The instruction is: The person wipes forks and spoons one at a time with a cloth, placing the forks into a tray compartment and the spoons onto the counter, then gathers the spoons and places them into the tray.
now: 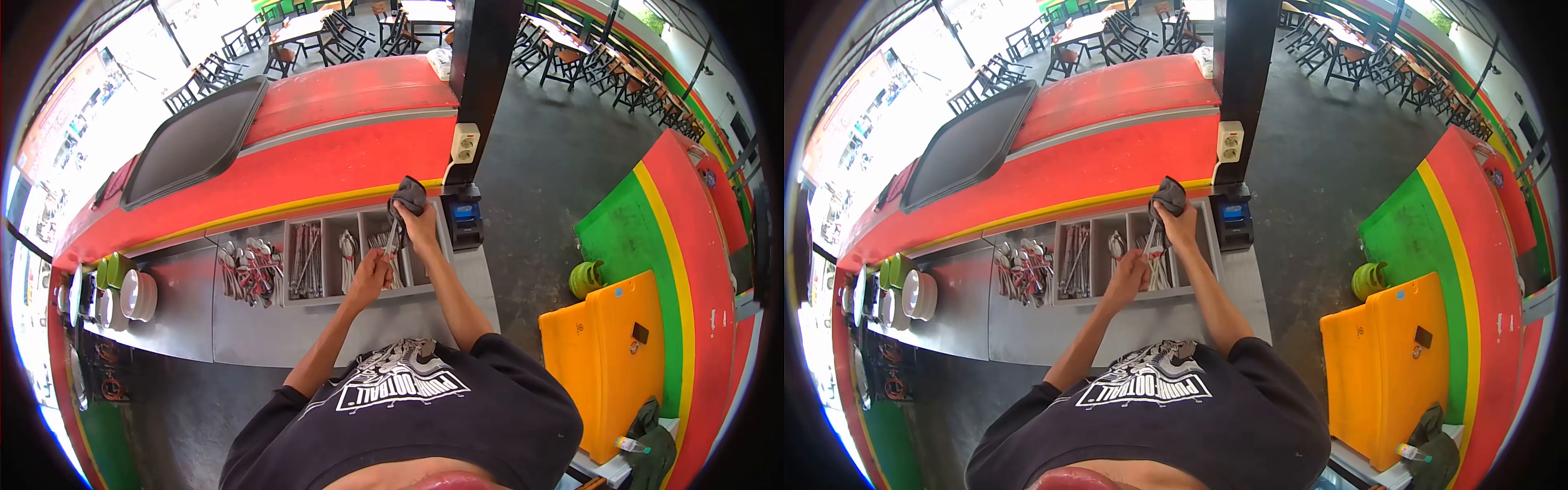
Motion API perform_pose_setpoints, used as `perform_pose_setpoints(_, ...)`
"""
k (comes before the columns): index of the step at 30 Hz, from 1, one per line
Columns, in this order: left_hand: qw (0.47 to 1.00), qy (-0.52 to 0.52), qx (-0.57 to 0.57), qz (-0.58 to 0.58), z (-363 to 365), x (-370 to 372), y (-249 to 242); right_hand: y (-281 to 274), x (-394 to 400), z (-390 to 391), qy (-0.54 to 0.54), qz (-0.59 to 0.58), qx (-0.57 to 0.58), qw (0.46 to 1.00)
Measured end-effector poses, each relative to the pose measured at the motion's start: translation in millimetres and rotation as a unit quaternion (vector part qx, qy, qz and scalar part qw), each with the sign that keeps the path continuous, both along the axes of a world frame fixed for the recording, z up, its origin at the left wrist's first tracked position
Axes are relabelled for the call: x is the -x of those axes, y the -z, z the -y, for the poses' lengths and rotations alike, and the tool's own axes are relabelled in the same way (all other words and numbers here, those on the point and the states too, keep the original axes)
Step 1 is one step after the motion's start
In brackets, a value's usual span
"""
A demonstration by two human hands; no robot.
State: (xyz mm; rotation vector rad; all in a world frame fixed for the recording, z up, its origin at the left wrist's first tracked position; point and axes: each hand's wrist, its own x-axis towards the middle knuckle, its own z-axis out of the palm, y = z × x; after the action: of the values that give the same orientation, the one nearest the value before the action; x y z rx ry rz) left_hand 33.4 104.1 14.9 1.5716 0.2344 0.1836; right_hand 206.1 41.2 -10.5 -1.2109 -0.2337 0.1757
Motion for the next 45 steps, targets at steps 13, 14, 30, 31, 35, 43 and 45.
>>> perform_pose_setpoints(13,0.988,-0.056,0.137,-0.049,-20.2,-1.4,15.9,-65.3,18.9,25.2,0.058,0.070,-0.075,0.993)
perform_pose_setpoints(14,0.987,-0.062,0.143,-0.042,-23.5,-4.0,17.8,-71.0,35.6,25.5,0.023,0.056,-0.089,0.994)
perform_pose_setpoints(30,0.997,-0.049,0.043,-0.036,-4.6,11.7,48.2,32.5,67.5,55.8,-0.170,0.261,0.228,0.922)
perform_pose_setpoints(31,0.996,-0.048,0.051,-0.046,3.1,16.2,37.9,19.0,68.4,58.1,-0.136,0.298,0.218,0.919)
perform_pose_setpoints(35,0.996,-0.005,0.049,-0.068,23.6,29.1,28.5,30.1,46.6,62.9,-0.068,0.326,0.280,0.901)
perform_pose_setpoints(43,0.990,0.012,0.123,-0.071,22.6,46.6,35.0,35.3,15.9,66.5,0.078,0.246,0.238,0.936)
perform_pose_setpoints(45,0.988,-0.030,0.138,-0.067,18.3,42.6,42.7,-7.1,27.7,72.8,0.037,0.155,0.188,0.969)
